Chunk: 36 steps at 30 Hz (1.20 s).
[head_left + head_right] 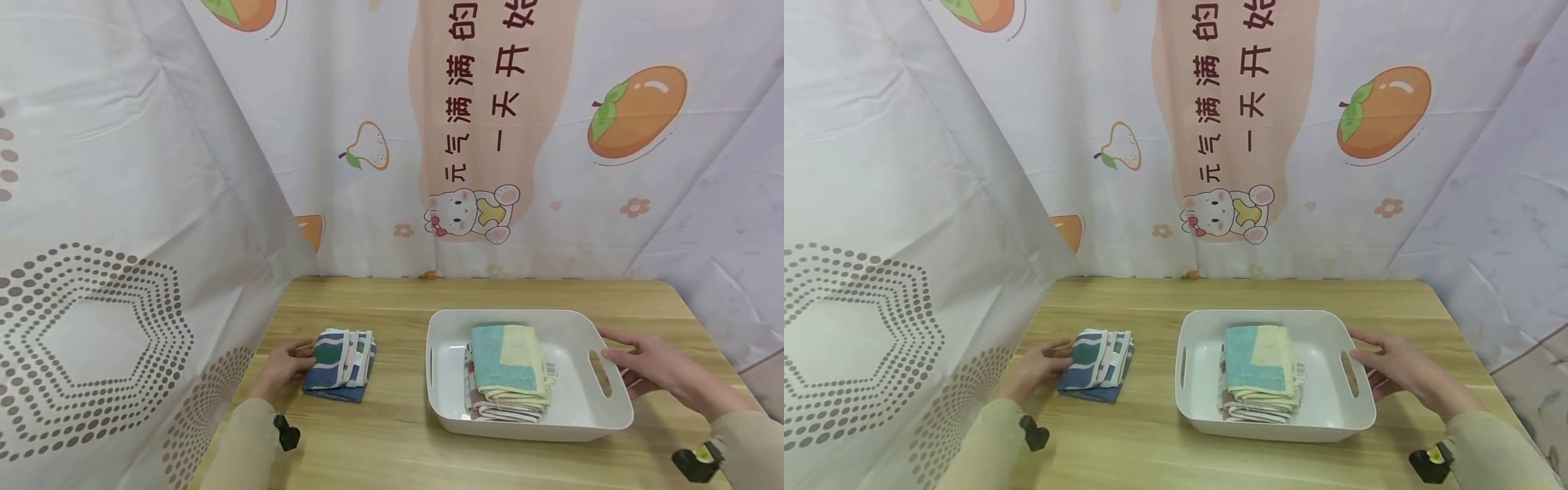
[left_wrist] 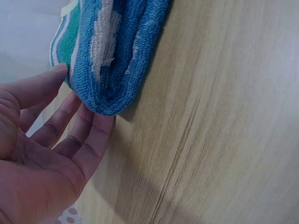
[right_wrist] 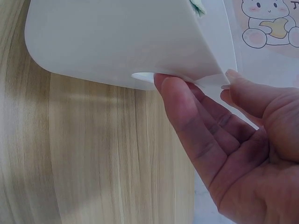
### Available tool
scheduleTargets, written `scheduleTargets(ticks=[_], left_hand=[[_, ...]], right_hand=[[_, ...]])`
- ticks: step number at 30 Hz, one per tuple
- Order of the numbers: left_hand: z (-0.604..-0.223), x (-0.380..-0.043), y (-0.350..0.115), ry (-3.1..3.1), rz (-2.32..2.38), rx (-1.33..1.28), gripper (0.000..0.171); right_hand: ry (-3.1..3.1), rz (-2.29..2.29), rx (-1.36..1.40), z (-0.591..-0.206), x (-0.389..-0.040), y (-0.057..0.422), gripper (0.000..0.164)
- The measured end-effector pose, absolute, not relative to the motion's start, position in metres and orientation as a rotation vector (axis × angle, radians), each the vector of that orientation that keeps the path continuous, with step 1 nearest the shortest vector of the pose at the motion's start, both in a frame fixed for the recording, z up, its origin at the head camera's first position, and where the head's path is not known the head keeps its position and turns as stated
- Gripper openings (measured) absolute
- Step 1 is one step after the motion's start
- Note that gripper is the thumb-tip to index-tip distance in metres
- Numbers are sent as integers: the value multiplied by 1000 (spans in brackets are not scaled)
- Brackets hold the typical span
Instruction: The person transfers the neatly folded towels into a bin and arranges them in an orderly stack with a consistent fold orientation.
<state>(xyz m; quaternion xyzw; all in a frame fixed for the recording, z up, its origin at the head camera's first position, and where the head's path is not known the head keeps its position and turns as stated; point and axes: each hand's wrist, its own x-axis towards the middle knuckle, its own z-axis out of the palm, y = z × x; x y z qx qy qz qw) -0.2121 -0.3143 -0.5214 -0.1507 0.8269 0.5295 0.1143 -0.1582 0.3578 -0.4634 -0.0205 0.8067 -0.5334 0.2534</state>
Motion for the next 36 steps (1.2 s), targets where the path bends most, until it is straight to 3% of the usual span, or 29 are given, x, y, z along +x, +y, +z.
scheduleTargets(ticks=[19,36], left_hand=[[-528,-211,-305,2468,1415,-446,72],[-531,-211,-298,2497,1290,-433,59]], right_hand=[[2198,-1438,-44,-463,-158,358,74],[2169,-1461,-60,-464,-158,358,73]])
